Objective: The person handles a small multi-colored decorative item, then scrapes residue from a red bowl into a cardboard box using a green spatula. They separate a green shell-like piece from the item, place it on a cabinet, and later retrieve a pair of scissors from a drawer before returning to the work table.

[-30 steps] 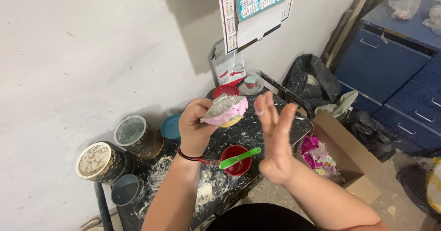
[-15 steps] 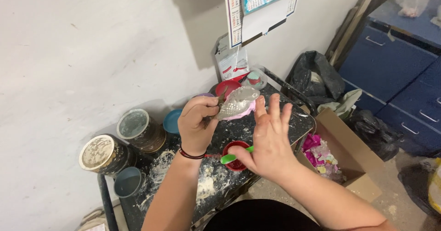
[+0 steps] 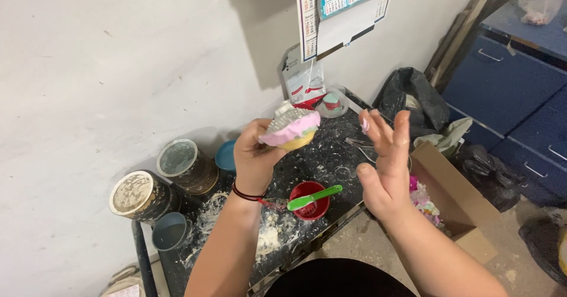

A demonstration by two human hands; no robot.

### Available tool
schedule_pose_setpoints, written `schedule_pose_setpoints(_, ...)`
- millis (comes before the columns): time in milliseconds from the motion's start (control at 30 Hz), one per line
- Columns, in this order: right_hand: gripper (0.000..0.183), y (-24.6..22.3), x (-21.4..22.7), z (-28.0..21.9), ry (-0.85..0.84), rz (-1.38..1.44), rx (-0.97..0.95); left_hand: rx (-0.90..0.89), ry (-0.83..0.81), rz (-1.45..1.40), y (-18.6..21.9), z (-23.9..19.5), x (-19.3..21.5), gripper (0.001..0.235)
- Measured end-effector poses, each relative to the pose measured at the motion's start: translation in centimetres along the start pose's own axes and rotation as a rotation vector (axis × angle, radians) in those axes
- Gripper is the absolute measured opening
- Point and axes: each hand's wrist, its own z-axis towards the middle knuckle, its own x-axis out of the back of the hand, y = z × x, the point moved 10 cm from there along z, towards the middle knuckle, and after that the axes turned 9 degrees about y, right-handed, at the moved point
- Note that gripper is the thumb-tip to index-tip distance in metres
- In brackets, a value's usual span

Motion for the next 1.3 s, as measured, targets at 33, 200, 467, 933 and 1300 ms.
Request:
schedule_pose_setpoints(33,0.087,0.4,-0.1,-0.2,0.001,0.027,-0.021,0.079,-0.011,-0.128,-0.1,0.1,-0.7,0.025)
schedule_pose_setpoints(200,0.085,0.2,-0.6,-0.8,-0.035,0.027,-0.055,0.144,-0.108,-0.323,-1.4,-0.3,-2.0,0.021)
schedule_pose_setpoints(467,0.089,0.3,-0.9,-1.0,-0.080,0.015,-0.098,0.108,-0.130,-0.380,-2.1,0.0,-1.0,0.026)
schedule_pose_setpoints(933,0.087,0.6,-1.3,-1.1,-0.052,0.036,-0.079,-0.433,-0.164,0.734,9.3,1.9,-2.4,0.013)
schedule_pose_setpoints(1300,0.087,2.9,-0.9,-2.1,-0.045,0.081,-0.141,-1.023,-0.333,0.982,12.6,-1.7,-6.2,0.013)
